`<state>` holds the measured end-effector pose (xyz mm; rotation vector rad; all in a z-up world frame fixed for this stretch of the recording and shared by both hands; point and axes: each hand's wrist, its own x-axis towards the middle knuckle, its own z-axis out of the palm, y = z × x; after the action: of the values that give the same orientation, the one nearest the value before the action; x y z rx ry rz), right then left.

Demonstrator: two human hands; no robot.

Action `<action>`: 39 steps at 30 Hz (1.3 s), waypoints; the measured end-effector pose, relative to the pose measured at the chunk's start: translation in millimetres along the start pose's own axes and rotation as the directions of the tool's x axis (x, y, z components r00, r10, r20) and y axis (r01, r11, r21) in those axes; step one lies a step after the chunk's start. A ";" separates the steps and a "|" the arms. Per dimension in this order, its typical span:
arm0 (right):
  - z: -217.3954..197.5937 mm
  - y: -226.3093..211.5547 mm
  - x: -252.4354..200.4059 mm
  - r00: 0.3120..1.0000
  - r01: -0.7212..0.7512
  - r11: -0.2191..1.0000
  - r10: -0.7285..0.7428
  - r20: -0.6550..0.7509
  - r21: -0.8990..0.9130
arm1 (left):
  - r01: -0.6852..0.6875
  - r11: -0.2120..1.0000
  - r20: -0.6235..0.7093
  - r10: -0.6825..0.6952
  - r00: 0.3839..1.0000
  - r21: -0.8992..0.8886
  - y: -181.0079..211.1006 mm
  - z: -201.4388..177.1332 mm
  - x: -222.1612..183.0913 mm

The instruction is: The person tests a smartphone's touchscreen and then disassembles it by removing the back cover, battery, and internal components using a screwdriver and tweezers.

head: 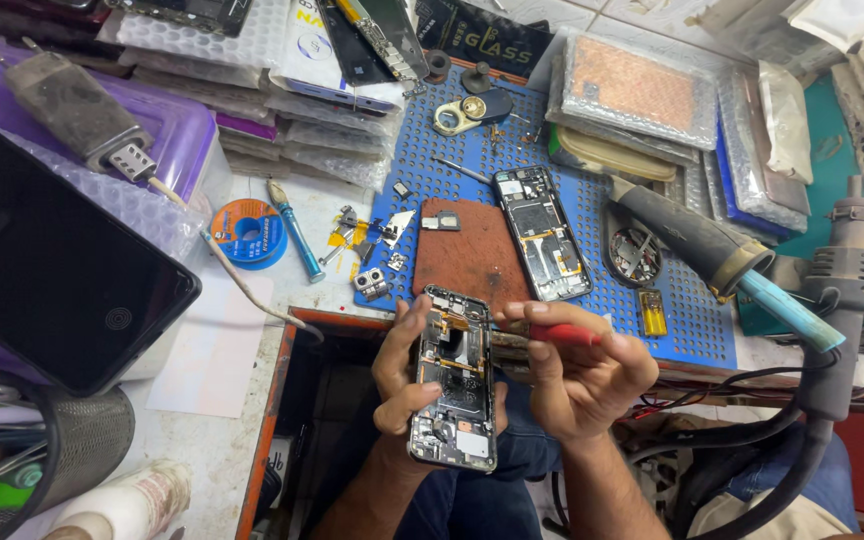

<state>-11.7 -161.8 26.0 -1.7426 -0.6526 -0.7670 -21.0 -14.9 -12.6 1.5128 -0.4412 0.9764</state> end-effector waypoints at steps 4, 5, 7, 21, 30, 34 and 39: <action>1.6 -7.8 -8.3 0.998 -0.064 0.996 0.064 -0.001 0.060 | -0.021 0.999 0.089 0.025 0.996 -0.041 -3.9 -7.6 2.5; 1.0 -8.5 -10.4 0.998 -0.066 0.996 0.065 0.014 0.060 | -0.030 0.999 0.111 0.033 0.993 -0.027 -4.6 -9.8 2.5; -1.5 -8.3 -13.6 0.997 -0.067 0.996 0.065 0.041 0.055 | -0.042 0.999 0.137 0.045 0.990 -0.020 -5.7 -12.1 2.2; 0.8 21.4 -8.4 0.908 0.417 0.885 -0.415 0.057 -0.206 | -0.054 0.990 0.128 0.070 0.989 -0.128 -9.5 -14.8 3.7; -3.0 39.8 -22.8 0.910 0.414 0.885 -0.395 0.127 -0.214 | -0.060 0.991 0.120 0.074 0.990 -0.121 -10.2 -14.0 7.3; -8.3 38.7 -27.3 0.978 0.181 0.942 -0.141 0.155 -0.283 | -0.048 0.990 0.121 0.064 0.991 -0.132 -10.8 -13.7 7.3; -3.8 43.2 -21.9 0.898 0.435 0.881 -0.410 0.163 -0.184 | -0.039 0.990 0.145 0.059 0.988 -0.132 -12.2 -16.0 7.8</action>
<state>5.7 -178.7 -16.1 -1.8774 -1.0918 -1.0725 -12.5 4.8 -15.4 1.4682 -0.6390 0.8594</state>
